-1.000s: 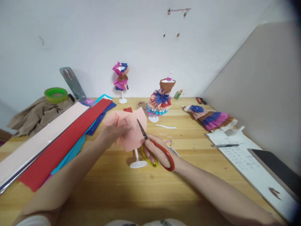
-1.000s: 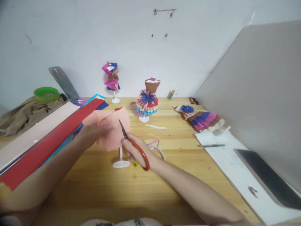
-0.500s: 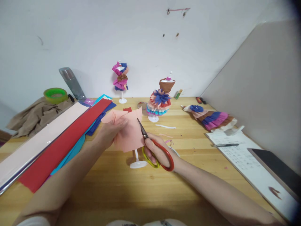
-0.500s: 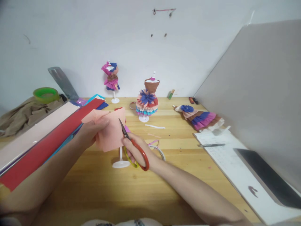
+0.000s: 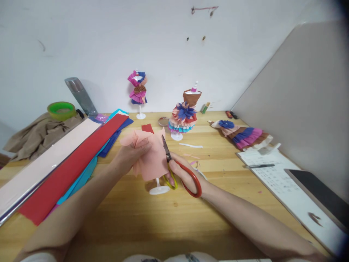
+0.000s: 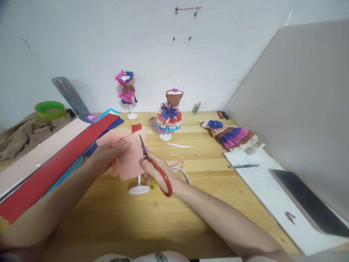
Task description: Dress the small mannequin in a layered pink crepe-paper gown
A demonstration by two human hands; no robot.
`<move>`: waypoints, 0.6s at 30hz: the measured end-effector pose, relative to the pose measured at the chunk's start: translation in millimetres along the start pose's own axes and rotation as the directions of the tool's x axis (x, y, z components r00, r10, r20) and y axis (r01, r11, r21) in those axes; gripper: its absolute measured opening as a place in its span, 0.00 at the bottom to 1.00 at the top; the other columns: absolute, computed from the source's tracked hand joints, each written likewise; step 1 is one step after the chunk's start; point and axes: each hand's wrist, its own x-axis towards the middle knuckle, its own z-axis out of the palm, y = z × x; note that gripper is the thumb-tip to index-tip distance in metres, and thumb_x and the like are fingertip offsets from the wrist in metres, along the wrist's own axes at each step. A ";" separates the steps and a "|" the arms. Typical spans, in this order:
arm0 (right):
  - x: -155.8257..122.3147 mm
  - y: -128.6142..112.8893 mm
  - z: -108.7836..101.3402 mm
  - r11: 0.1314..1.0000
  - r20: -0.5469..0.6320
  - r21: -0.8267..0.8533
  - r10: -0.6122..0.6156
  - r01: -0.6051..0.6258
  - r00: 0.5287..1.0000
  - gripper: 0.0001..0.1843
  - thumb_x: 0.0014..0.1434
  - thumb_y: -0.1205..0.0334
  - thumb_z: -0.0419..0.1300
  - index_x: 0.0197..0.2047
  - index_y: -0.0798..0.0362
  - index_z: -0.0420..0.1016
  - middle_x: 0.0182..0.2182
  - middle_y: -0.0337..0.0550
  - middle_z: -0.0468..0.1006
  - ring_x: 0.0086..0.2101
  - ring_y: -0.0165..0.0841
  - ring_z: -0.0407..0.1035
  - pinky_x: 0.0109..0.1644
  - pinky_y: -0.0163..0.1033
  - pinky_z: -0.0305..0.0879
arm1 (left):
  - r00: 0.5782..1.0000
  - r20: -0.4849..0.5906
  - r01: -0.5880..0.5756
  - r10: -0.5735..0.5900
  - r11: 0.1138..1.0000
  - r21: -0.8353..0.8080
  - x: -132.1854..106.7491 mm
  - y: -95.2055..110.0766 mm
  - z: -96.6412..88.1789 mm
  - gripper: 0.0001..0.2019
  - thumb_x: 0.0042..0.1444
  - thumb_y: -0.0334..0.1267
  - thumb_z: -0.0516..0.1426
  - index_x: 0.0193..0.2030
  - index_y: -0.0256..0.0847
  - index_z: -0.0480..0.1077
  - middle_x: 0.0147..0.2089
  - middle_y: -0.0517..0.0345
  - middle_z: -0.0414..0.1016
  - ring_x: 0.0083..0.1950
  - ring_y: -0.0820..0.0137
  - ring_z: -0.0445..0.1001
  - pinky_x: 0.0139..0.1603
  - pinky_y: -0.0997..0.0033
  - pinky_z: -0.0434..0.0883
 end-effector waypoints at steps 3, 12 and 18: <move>-0.6 1.0 0.4 1.000 -0.003 -0.006 0.006 -0.006 1.000 0.25 0.61 0.36 0.50 0.32 0.52 0.61 0.21 0.33 0.64 0.18 0.24 0.60 0.20 0.32 0.58 | 1.000 0.015 0.021 -0.021 1.000 -0.006 0.7 0.0 0.4 0.24 0.46 0.52 0.66 0.43 0.35 0.76 0.39 0.46 0.81 0.48 0.52 0.77 0.47 0.55 0.74; -1.9 -3.4 6.1 0.991 -0.081 0.078 0.114 -0.108 0.990 0.25 0.59 0.36 0.52 0.29 0.51 0.59 0.15 0.28 0.61 0.11 0.21 0.53 0.12 0.28 0.47 | 0.998 -0.057 0.006 -0.004 0.999 0.032 2.1 -2.9 -1.6 0.26 0.45 0.53 0.66 0.45 0.35 0.75 0.41 0.47 0.80 0.47 0.53 0.77 0.45 0.57 0.74; -0.6 -1.7 1.9 0.998 -0.023 0.056 0.018 -0.016 1.000 0.25 0.61 0.36 0.51 0.31 0.51 0.60 0.20 0.32 0.65 0.17 0.23 0.59 0.18 0.30 0.56 | 0.999 0.047 -0.005 0.003 0.999 0.039 0.8 2.8 0.3 0.24 0.46 0.54 0.65 0.43 0.36 0.76 0.39 0.47 0.80 0.45 0.53 0.77 0.45 0.57 0.74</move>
